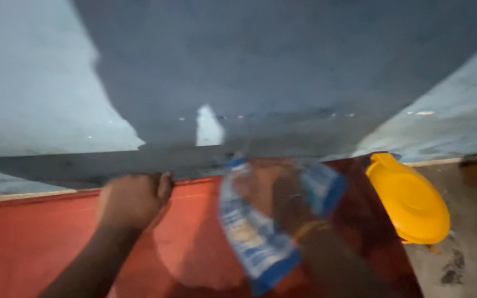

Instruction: The person wipes the legs and the top surface of a red low table using a cloth.

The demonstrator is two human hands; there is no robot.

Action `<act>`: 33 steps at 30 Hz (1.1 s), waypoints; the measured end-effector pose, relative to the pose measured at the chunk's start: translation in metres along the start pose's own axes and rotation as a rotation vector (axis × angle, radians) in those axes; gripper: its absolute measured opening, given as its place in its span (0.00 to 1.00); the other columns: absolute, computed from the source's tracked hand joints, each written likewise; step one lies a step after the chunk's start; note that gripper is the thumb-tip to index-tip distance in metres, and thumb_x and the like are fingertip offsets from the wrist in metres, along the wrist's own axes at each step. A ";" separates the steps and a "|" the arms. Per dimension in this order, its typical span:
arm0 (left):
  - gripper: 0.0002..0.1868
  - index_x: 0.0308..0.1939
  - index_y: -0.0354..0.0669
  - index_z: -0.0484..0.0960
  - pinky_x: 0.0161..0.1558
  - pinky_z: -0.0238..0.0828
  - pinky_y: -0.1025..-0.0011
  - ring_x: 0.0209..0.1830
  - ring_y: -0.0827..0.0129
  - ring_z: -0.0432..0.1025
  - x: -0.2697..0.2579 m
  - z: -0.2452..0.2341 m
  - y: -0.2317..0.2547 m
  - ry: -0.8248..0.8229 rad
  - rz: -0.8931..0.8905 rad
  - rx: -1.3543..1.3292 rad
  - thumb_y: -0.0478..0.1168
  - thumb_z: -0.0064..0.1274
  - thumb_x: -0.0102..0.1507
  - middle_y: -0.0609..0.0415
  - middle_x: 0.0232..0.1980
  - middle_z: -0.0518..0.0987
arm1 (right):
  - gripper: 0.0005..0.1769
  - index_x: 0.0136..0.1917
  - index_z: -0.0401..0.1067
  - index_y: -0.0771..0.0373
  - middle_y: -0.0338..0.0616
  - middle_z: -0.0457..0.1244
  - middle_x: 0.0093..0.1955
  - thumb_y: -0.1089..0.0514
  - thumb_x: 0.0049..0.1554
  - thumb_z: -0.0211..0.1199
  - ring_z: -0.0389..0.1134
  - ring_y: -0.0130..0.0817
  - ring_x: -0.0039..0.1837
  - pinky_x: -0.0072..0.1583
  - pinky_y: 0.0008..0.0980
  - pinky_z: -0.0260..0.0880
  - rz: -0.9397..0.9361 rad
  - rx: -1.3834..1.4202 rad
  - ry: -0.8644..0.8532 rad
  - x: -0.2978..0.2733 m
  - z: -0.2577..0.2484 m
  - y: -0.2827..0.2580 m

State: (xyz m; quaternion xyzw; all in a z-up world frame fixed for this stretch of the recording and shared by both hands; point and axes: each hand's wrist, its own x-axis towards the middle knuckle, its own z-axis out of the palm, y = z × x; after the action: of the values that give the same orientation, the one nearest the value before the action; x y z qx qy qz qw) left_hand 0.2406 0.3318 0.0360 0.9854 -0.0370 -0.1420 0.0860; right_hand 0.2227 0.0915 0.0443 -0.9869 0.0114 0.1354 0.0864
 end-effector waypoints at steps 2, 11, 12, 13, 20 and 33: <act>0.28 0.35 0.47 0.87 0.48 0.75 0.49 0.39 0.44 0.79 0.001 0.002 0.000 0.001 -0.015 -0.001 0.57 0.33 0.69 0.41 0.38 0.84 | 0.28 0.47 0.77 0.60 0.50 0.71 0.47 0.35 0.62 0.50 0.72 0.43 0.51 0.60 0.47 0.69 0.074 -0.140 0.079 0.000 -0.014 0.037; 0.28 0.31 0.46 0.87 0.47 0.76 0.51 0.37 0.44 0.80 0.001 0.011 -0.009 0.037 0.028 -0.019 0.55 0.33 0.69 0.41 0.35 0.84 | 0.27 0.52 0.80 0.50 0.48 0.70 0.49 0.38 0.61 0.44 0.71 0.45 0.53 0.59 0.55 0.65 0.134 -0.286 -0.022 0.022 0.015 -0.031; 0.29 0.30 0.45 0.87 0.47 0.75 0.51 0.36 0.44 0.79 0.003 0.013 -0.011 0.037 0.025 -0.041 0.55 0.34 0.68 0.40 0.35 0.84 | 0.34 0.51 0.80 0.59 0.52 0.71 0.49 0.37 0.67 0.39 0.71 0.44 0.53 0.61 0.53 0.64 0.147 -0.181 -0.154 0.026 0.021 -0.066; 0.30 0.28 0.45 0.88 0.48 0.75 0.51 0.35 0.44 0.79 0.006 0.015 -0.013 0.037 0.021 -0.062 0.56 0.35 0.68 0.39 0.34 0.84 | 0.34 0.48 0.81 0.59 0.52 0.70 0.47 0.35 0.62 0.42 0.70 0.45 0.53 0.61 0.51 0.63 0.126 -0.009 -0.126 0.031 0.020 -0.090; 0.28 0.26 0.44 0.86 0.44 0.75 0.49 0.32 0.43 0.79 0.001 0.013 -0.011 0.102 0.078 -0.087 0.53 0.35 0.68 0.39 0.31 0.83 | 0.32 0.45 0.79 0.62 0.53 0.70 0.42 0.35 0.64 0.47 0.73 0.47 0.48 0.62 0.46 0.67 -0.105 0.033 -0.127 0.017 0.001 -0.081; 0.30 0.26 0.42 0.86 0.48 0.72 0.48 0.33 0.43 0.79 -0.002 0.005 -0.014 0.117 0.084 -0.060 0.53 0.34 0.68 0.39 0.31 0.83 | 0.31 0.44 0.82 0.58 0.51 0.70 0.48 0.39 0.66 0.43 0.70 0.47 0.56 0.75 0.57 0.50 0.447 -0.268 0.191 0.021 0.009 0.055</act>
State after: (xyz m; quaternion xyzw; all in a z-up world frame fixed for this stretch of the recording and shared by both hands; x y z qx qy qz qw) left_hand 0.2379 0.3449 0.0293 0.9866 -0.0689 -0.0814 0.1236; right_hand 0.2381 0.0385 0.0208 -0.9709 0.2189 0.0578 -0.0782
